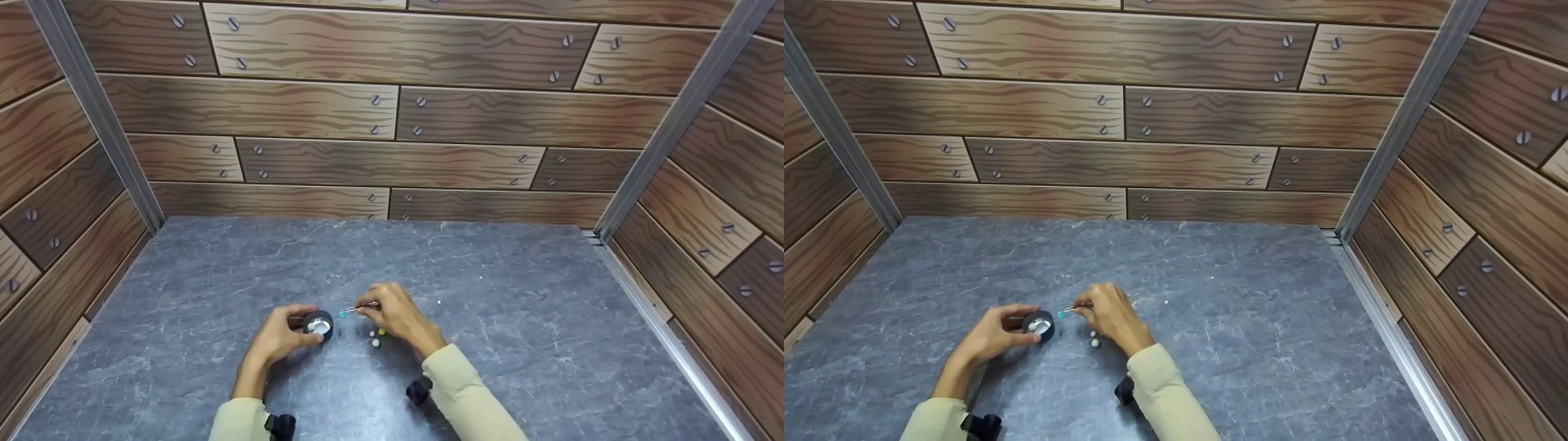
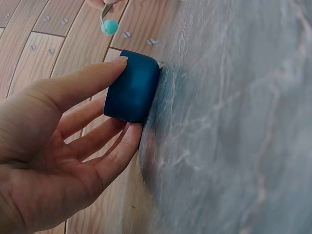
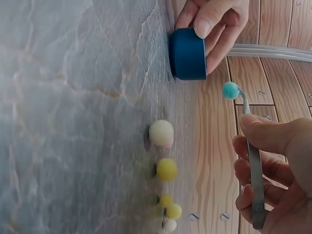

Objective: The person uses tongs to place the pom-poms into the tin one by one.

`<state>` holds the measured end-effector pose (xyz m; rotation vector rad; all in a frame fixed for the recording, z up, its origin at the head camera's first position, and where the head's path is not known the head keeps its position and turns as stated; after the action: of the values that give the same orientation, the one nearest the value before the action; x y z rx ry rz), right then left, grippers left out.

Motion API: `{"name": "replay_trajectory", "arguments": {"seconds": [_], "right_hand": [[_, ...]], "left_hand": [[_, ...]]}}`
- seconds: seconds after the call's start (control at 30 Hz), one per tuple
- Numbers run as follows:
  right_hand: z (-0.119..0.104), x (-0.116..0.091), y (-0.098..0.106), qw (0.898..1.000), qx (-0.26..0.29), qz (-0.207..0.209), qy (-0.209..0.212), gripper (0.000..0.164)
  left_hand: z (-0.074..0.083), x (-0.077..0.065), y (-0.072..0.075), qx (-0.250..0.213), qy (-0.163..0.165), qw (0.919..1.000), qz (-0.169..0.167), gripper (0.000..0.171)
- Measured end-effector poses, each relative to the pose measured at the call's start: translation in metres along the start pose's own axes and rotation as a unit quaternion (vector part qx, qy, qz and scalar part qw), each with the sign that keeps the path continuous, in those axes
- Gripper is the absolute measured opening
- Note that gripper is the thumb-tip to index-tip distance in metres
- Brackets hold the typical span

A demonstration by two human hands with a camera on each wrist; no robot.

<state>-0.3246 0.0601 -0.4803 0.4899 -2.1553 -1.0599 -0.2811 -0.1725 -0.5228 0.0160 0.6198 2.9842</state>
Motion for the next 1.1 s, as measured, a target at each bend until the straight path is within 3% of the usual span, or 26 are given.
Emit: {"name": "replay_trajectory", "arguments": {"seconds": [1.1], "right_hand": [[-0.013,0.009,-0.032,0.998,-0.013,-0.023,-0.065,0.011]], "left_hand": [[0.0,0.0,0.001,-0.005,-0.01,0.9999,-0.002,0.061]]}}
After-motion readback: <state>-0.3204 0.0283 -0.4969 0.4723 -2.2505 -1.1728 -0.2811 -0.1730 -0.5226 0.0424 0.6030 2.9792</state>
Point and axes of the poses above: each hand's wrist, its own x-axis towards the middle knuckle, its own y-axis out of the back of the hand, z = x × y, the point moved 3 cm from there along x, towards the middle knuckle, and after that the axes turned 1 degree about -y, right-handed, at the moved point
